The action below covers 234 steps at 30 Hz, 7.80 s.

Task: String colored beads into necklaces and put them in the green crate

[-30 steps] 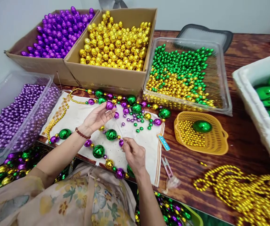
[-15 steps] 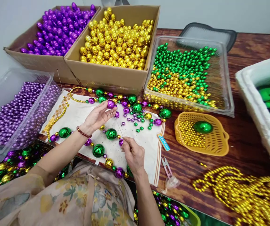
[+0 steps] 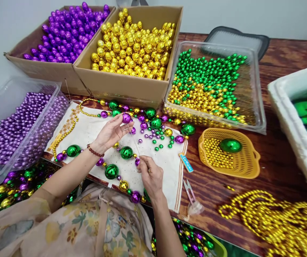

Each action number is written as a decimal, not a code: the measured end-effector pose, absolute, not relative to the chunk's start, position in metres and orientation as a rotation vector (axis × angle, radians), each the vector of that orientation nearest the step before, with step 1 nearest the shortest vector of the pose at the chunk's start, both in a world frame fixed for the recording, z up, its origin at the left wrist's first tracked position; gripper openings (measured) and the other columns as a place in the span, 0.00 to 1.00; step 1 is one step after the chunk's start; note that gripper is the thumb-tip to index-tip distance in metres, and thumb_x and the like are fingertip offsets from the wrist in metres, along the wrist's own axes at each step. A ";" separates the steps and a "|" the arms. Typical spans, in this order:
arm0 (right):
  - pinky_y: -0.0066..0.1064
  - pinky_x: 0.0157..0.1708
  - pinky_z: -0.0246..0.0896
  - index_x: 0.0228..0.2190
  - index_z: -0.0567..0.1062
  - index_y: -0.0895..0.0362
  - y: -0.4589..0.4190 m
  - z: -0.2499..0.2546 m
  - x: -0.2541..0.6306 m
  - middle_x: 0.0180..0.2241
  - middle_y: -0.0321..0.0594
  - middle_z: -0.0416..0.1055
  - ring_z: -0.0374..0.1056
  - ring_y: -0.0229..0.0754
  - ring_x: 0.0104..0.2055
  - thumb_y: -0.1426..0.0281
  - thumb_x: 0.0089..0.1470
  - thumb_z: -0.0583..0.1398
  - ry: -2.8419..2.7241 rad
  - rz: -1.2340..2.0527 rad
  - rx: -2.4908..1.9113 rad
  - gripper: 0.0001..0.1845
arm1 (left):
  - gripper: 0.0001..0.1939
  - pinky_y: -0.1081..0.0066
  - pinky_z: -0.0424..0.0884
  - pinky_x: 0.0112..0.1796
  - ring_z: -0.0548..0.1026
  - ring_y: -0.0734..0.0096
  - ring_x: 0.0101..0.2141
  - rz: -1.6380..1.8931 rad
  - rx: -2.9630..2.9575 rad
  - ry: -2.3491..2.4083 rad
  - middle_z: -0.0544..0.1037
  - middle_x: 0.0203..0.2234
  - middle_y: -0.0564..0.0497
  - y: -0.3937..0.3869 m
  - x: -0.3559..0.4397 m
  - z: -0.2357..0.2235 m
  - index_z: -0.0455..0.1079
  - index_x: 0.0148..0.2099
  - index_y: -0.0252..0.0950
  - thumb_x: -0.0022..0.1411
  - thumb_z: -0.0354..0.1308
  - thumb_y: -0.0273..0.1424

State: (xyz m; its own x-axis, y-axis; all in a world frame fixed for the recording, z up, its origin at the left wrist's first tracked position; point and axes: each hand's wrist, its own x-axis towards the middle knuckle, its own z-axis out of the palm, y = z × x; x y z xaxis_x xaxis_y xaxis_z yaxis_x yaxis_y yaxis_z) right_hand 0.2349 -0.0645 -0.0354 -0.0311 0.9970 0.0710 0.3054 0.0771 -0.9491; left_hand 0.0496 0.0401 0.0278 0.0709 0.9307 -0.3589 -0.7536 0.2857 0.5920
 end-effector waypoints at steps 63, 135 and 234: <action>0.27 0.22 0.58 0.26 0.79 0.57 -0.064 -0.066 0.296 0.20 0.37 0.73 0.67 0.37 0.22 0.61 0.51 0.67 -0.620 1.235 -1.249 0.11 | 0.19 0.56 0.67 0.54 0.77 0.49 0.42 0.395 1.988 1.116 0.67 0.14 0.51 0.280 0.283 0.009 0.64 0.12 0.37 0.33 0.59 0.07; 0.24 0.20 0.54 0.28 0.76 0.56 -0.044 -0.032 0.251 0.24 0.36 0.76 0.70 0.36 0.22 0.64 0.48 0.68 -0.800 1.252 -1.228 0.09 | 0.14 0.65 0.72 0.48 0.78 0.66 0.45 0.898 1.125 0.829 0.80 0.47 0.46 0.035 0.075 0.011 0.78 0.48 0.37 0.59 0.67 0.33; 0.29 0.20 0.59 0.34 0.79 0.53 -0.002 0.002 0.217 0.30 0.38 0.77 0.69 0.37 0.22 0.56 0.54 0.66 -1.070 1.168 -1.183 0.13 | 0.10 0.73 0.60 0.22 0.67 0.79 0.20 1.067 1.205 0.916 0.70 0.21 0.55 0.048 0.072 0.042 0.73 0.35 0.36 0.66 0.57 0.36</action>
State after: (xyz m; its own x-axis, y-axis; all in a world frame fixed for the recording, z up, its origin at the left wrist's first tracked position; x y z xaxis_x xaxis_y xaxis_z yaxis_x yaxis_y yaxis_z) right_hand 0.2171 -0.0016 0.0015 0.1042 0.9946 0.0036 -0.0906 0.0131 -0.9958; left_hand 0.0725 0.0476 0.0415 0.2632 0.9647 0.0040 -0.1420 0.0347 0.9893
